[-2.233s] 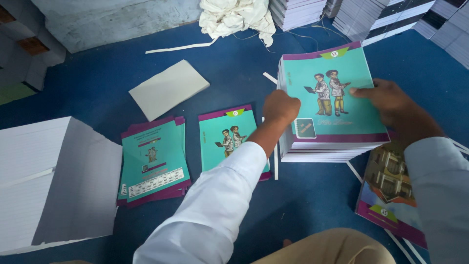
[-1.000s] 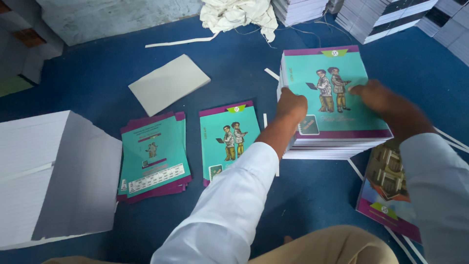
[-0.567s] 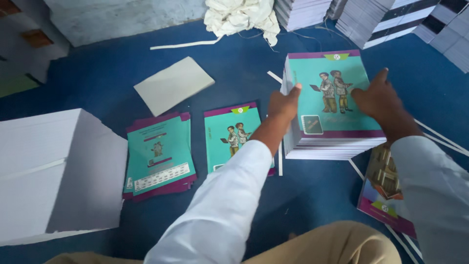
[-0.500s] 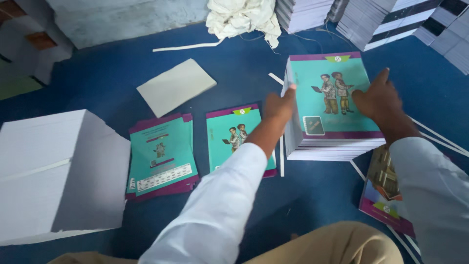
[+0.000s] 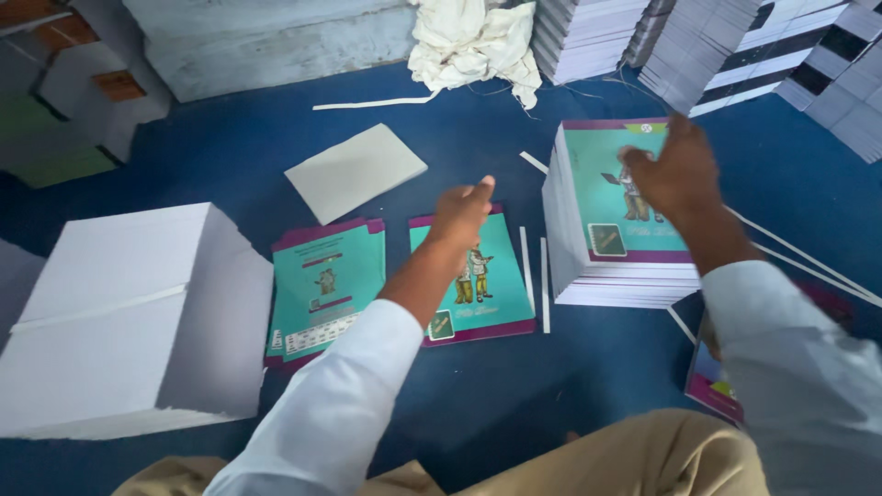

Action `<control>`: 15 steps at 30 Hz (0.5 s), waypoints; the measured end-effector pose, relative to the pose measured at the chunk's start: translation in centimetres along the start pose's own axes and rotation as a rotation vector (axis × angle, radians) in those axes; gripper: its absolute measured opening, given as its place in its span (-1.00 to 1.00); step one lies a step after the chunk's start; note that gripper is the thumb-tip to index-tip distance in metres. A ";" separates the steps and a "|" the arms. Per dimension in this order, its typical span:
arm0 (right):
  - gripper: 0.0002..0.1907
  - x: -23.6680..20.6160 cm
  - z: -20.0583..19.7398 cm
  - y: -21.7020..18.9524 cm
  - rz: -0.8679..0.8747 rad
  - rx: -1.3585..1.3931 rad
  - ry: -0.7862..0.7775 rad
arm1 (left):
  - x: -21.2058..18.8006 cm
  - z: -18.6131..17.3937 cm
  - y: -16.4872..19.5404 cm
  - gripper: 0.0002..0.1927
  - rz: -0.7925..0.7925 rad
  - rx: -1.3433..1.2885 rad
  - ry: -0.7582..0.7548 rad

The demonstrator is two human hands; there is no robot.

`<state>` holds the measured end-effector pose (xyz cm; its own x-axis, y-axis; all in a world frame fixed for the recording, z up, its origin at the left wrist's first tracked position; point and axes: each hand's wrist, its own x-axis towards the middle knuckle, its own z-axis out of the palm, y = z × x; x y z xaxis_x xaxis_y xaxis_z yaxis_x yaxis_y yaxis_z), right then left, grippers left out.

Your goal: The person sits on the floor and assembles notebooks by inserting white paper sheets into printed covers. They repeatedly pick up a cover, insert a sheet, and place the completed notebook onto a stack.

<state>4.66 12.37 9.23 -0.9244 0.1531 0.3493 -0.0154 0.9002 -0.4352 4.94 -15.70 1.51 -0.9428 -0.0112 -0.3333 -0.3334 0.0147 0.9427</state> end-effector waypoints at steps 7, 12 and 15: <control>-0.15 -3.5 3.0 -5.6 -0.131 0.106 -0.018 | -3.0 -5.6 -1.1 -0.42 -0.027 -0.078 0.032; -0.18 -6.3 5.4 -8.1 -0.214 0.236 -0.055 | -5.0 -9.9 -2.4 -0.49 0.007 -0.174 0.022; -0.25 -8.1 7.1 -9.3 -0.317 0.219 -0.066 | -6.5 -12.0 -3.3 -0.53 0.043 -0.152 0.052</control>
<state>9.63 -0.16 4.57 -0.8831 -0.1522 0.4439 -0.3790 0.7891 -0.4834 12.21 -27.72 0.78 -0.9533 -0.0654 -0.2949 -0.2843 -0.1356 0.9491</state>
